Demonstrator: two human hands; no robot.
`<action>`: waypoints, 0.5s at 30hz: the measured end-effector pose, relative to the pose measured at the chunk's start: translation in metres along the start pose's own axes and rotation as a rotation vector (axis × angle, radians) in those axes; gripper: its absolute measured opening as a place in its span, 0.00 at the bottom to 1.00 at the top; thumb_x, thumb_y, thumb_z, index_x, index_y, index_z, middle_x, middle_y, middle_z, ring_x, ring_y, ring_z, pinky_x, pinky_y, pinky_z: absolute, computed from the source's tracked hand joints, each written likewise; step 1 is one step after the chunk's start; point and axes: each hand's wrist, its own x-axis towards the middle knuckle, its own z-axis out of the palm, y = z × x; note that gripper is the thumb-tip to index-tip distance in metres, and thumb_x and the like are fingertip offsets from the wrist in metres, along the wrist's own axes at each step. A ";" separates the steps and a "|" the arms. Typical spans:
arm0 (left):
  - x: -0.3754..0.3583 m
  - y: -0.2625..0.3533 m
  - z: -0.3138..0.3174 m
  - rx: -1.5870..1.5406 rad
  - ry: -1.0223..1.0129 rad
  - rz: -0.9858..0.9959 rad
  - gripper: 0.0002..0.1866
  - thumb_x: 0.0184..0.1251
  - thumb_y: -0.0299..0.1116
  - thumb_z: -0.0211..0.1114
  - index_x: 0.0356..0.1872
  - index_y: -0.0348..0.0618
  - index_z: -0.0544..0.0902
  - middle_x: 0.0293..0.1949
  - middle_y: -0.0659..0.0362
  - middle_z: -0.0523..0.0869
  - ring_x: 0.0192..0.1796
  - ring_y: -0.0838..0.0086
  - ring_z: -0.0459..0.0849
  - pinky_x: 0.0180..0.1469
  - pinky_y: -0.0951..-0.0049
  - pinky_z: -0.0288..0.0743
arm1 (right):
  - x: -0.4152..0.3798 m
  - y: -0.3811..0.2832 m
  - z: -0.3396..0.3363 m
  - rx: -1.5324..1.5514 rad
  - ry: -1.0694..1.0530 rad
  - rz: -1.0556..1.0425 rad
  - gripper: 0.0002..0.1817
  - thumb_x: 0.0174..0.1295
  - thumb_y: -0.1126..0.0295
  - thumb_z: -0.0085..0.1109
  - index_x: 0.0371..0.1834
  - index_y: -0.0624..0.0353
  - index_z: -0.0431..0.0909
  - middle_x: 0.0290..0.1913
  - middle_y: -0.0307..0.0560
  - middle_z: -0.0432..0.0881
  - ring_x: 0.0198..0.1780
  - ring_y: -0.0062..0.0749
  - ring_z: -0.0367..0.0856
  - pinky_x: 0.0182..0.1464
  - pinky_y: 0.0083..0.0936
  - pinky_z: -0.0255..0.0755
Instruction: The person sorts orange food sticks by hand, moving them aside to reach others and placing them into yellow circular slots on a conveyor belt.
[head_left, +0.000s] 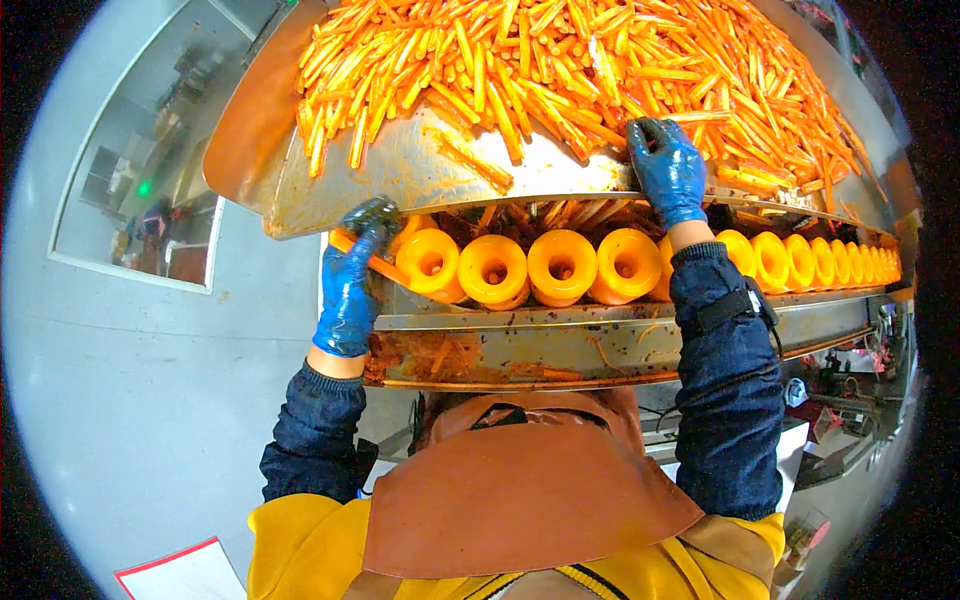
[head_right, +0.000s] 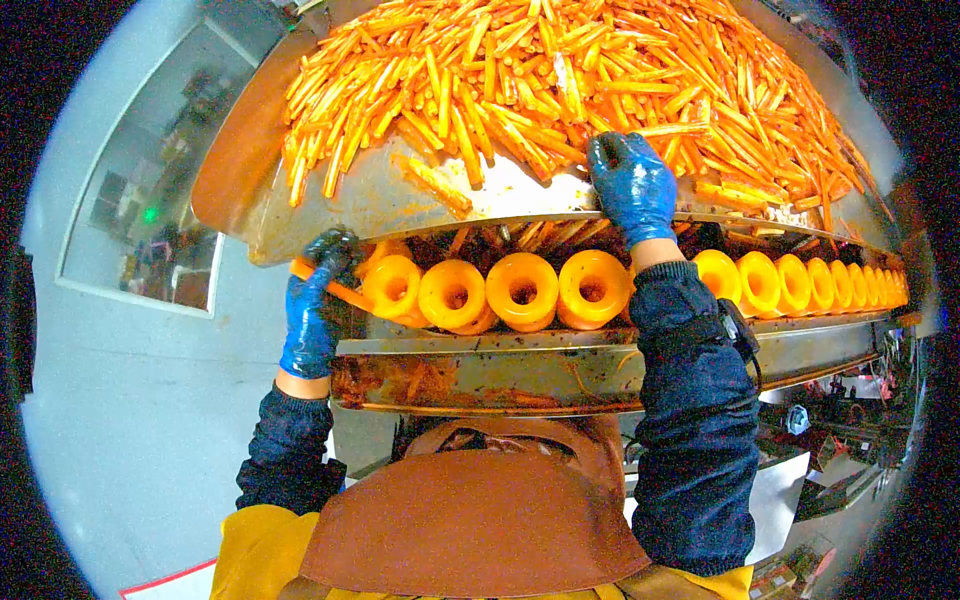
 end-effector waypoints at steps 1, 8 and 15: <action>0.001 0.000 0.000 -0.014 0.096 0.061 0.21 0.66 0.35 0.57 0.57 0.34 0.74 0.53 0.50 0.81 0.57 0.60 0.77 0.64 0.61 0.68 | 0.000 0.000 0.000 0.000 0.001 0.001 0.11 0.60 0.57 0.57 0.35 0.50 0.83 0.38 0.48 0.83 0.40 0.45 0.82 0.43 0.37 0.76; 0.019 -0.010 -0.019 0.681 0.198 0.552 0.23 0.76 0.46 0.44 0.53 0.39 0.78 0.48 0.57 0.82 0.51 0.73 0.76 0.57 0.71 0.67 | 0.001 0.000 0.000 -0.018 -0.009 -0.006 0.12 0.60 0.56 0.56 0.36 0.50 0.83 0.38 0.48 0.83 0.40 0.45 0.82 0.43 0.37 0.76; 0.014 -0.030 -0.021 0.446 0.071 0.346 0.15 0.71 0.33 0.57 0.55 0.41 0.76 0.49 0.57 0.79 0.50 0.73 0.76 0.57 0.72 0.69 | 0.000 0.003 0.002 0.002 0.015 -0.018 0.12 0.60 0.56 0.57 0.36 0.50 0.83 0.37 0.48 0.83 0.39 0.45 0.82 0.42 0.37 0.76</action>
